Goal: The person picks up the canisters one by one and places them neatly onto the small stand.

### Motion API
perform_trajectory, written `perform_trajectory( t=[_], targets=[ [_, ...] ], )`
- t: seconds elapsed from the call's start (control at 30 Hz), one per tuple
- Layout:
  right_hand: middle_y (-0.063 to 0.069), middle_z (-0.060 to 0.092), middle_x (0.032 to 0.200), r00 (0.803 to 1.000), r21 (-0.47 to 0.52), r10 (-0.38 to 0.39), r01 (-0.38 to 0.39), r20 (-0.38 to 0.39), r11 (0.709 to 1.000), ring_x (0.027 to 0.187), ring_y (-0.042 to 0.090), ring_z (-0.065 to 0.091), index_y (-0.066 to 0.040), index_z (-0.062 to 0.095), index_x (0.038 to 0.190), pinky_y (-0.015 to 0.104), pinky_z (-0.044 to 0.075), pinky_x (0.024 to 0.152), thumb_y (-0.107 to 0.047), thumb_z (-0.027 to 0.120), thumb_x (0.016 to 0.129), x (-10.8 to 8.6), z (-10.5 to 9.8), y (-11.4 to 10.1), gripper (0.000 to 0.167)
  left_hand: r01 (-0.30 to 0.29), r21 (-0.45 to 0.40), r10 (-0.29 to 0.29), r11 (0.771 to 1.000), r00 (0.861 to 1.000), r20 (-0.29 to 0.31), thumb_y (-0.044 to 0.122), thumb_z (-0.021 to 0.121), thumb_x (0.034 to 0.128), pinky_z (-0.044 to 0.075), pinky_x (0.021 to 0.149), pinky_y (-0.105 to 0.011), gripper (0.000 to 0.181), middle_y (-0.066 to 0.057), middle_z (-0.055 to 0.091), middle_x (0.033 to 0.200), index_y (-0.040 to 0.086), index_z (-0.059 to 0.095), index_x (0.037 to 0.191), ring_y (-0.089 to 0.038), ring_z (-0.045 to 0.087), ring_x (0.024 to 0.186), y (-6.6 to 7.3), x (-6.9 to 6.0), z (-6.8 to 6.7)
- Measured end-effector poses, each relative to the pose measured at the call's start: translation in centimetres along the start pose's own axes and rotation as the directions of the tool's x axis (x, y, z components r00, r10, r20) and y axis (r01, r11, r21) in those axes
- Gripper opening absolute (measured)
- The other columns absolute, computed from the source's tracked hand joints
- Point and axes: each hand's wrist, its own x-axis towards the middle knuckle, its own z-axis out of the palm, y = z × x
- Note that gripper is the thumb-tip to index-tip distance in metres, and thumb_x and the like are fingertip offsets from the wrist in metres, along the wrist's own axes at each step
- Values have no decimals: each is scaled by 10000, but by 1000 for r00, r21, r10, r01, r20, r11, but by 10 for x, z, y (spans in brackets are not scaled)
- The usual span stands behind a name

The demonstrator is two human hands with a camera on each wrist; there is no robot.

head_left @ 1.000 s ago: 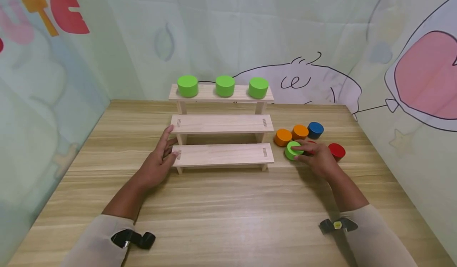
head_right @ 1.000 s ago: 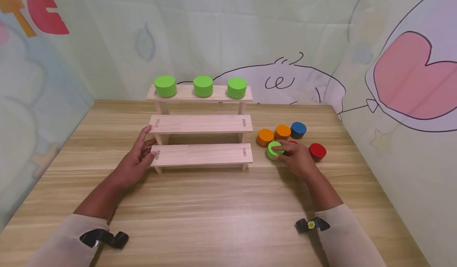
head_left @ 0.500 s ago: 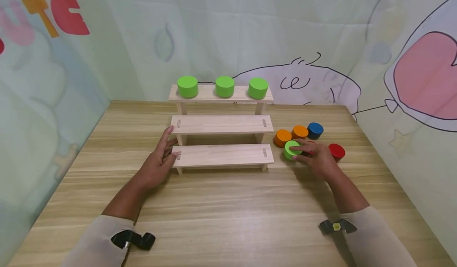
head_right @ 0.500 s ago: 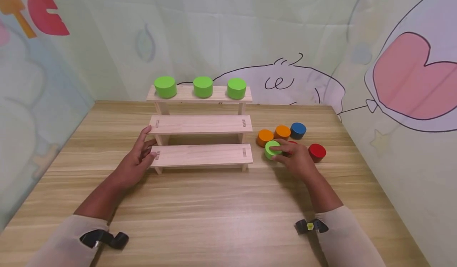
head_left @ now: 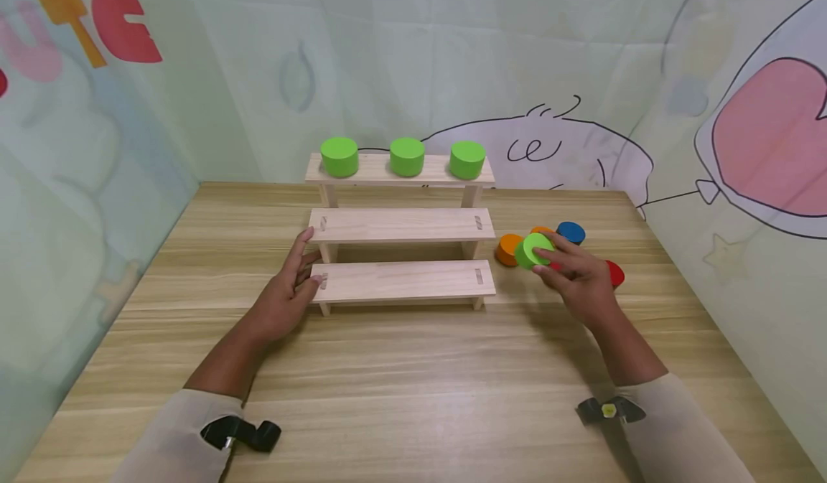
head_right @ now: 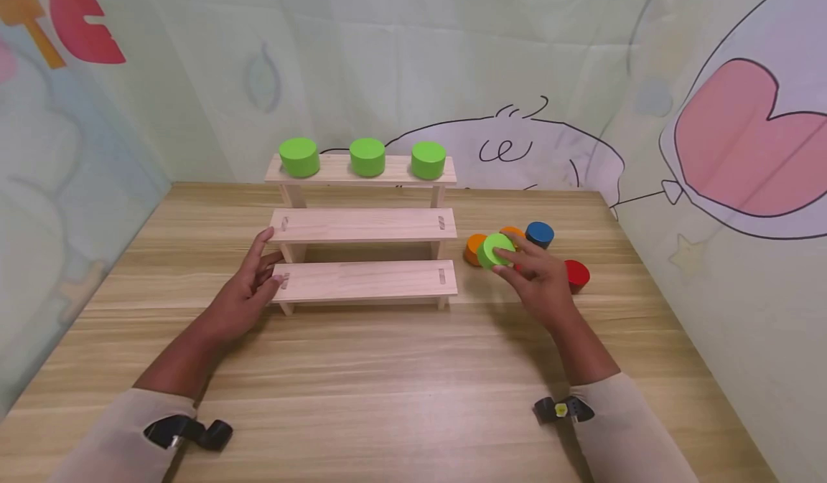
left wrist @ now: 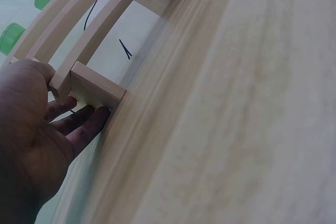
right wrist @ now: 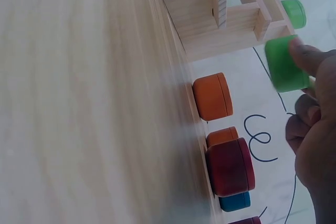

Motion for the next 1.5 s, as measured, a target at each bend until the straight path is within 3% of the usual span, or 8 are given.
perform_trajectory(
  t=[0.1,0.3,0.63,0.87,1.03,1.33,1.4,1.5],
  targets=[
    [263,663,1498,996,28,-64,65,-57,997,619,-4,559,22,809,1239,81,468,596,138,820,882,0,1,-2,376,-2,2,2,1000,1000,0,154,435,1180,428,1207,-670,816,-305,332,1743,425,-82,1750,-537,446,1556,0,0,-1],
    [291,695,1429,977,56,-158,168,-142,984,569,54,349,34,820,1203,186,300,518,159,831,854,0,3,-8,371,-11,13,11,1000,1000,-8,151,437,1178,444,1189,-669,813,-308,346,1736,416,-72,1754,-534,472,1538,0,1,-2],
    [288,723,1388,946,17,-243,252,-216,967,613,60,333,76,819,1158,156,295,549,208,849,779,2,5,-20,402,0,15,0,1000,1000,-15,146,439,1174,441,1196,-676,812,-315,350,1732,391,-68,1759,-543,470,1536,1,0,-2],
    [311,738,1336,923,38,-304,322,-236,946,556,30,318,82,820,1148,161,261,521,228,871,715,1,9,-36,460,6,-7,-6,1000,1000,-3,165,439,1175,446,1192,-702,809,-326,321,1740,414,-68,1754,-563,457,1535,0,-3,0],
    [306,730,1358,909,83,-360,384,-210,920,550,41,346,76,813,1181,180,292,517,198,871,735,4,17,-46,466,-4,1,4,1000,1000,-14,157,446,1171,452,1185,-696,810,-328,344,1728,409,-52,1757,-561,472,1525,-1,-3,2],
    [308,731,1355,899,63,-383,403,-212,913,577,44,355,56,819,1191,140,291,549,160,872,773,28,32,-73,434,-15,10,15,1000,1000,-17,151,447,1169,451,1183,-683,805,-324,357,1724,388,-43,1763,-550,491,1517,-2,0,1],
    [295,740,1348,888,61,-393,417,-239,907,576,47,354,49,822,1188,143,282,551,103,877,816,35,35,-80,380,-16,9,16,1000,1000,-17,150,447,1169,449,1184,-683,806,-325,356,1724,385,-45,1763,-550,488,1520,-2,0,1],
    [264,753,1346,873,78,-393,431,-290,899,555,47,312,46,823,1186,155,244,544,-114,877,927,45,38,-91,309,-14,5,14,1000,1000,-19,155,449,1170,449,1185,-677,808,-319,355,1727,393,-48,1761,-542,487,1524,-3,0,0]
  ],
)
